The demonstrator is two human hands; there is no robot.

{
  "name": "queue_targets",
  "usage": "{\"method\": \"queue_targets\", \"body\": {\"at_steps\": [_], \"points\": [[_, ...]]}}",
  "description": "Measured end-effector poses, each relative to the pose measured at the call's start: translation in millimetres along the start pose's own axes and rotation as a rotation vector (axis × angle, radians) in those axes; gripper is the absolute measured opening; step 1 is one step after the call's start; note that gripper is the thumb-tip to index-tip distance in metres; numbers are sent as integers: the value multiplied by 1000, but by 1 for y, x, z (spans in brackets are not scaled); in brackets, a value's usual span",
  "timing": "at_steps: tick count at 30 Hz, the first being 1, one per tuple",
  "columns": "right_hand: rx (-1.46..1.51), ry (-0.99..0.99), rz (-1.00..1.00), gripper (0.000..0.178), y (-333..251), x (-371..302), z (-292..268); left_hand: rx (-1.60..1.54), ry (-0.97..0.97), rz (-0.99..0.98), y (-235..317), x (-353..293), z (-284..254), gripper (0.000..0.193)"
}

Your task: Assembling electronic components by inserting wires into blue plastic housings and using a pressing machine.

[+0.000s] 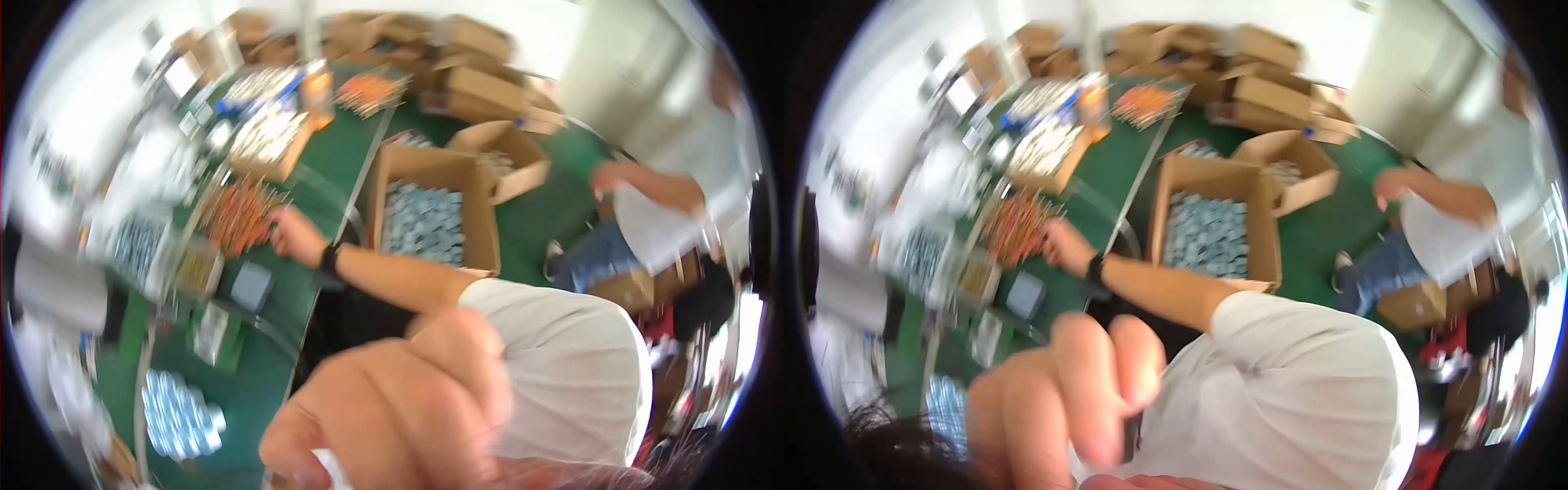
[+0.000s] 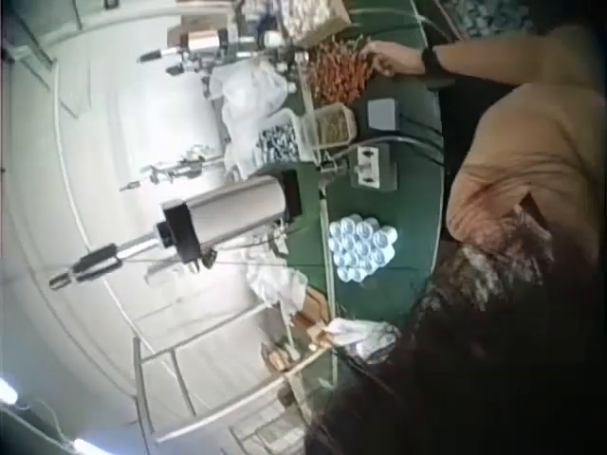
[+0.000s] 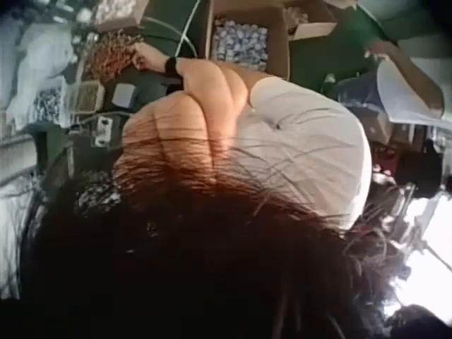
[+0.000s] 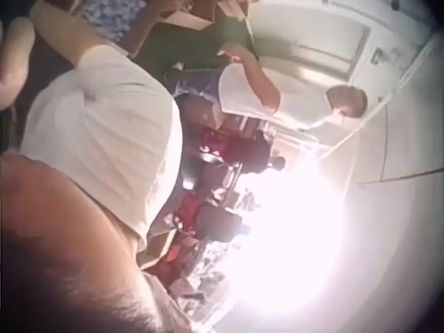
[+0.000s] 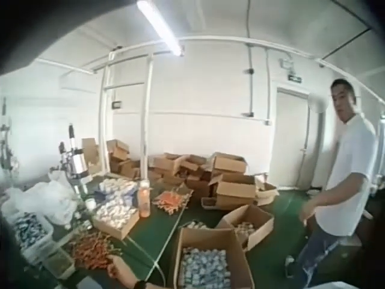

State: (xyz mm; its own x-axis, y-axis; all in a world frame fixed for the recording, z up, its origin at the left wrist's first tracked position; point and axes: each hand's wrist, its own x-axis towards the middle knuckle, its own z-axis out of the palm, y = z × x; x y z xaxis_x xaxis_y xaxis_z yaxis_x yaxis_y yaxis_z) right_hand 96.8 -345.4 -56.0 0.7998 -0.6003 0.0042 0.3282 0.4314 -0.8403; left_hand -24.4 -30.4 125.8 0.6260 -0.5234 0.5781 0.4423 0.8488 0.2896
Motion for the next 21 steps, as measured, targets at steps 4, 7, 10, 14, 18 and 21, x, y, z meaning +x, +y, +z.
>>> {"method": "queue_targets", "body": {"at_steps": [4,7,10,14,18,21], "points": [[-19,102,-161,40,26,-7,16,-232,-76,-266,-66,62,6,22],[-63,132,-114,48,43,-2,28,-450,-405,-305,-80,71,-24,19],[-68,149,-105,48,19,-15,11,-441,-407,-360,-92,66,-55,19],[-51,101,-59,51,17,-8,19,-252,-329,-381,-75,48,-109,19],[-72,109,-54,55,20,-4,25,-57,-248,-409,-62,30,-150,19],[-70,115,-52,53,22,-4,19,97,-191,-437,-57,17,-170,20]]}}
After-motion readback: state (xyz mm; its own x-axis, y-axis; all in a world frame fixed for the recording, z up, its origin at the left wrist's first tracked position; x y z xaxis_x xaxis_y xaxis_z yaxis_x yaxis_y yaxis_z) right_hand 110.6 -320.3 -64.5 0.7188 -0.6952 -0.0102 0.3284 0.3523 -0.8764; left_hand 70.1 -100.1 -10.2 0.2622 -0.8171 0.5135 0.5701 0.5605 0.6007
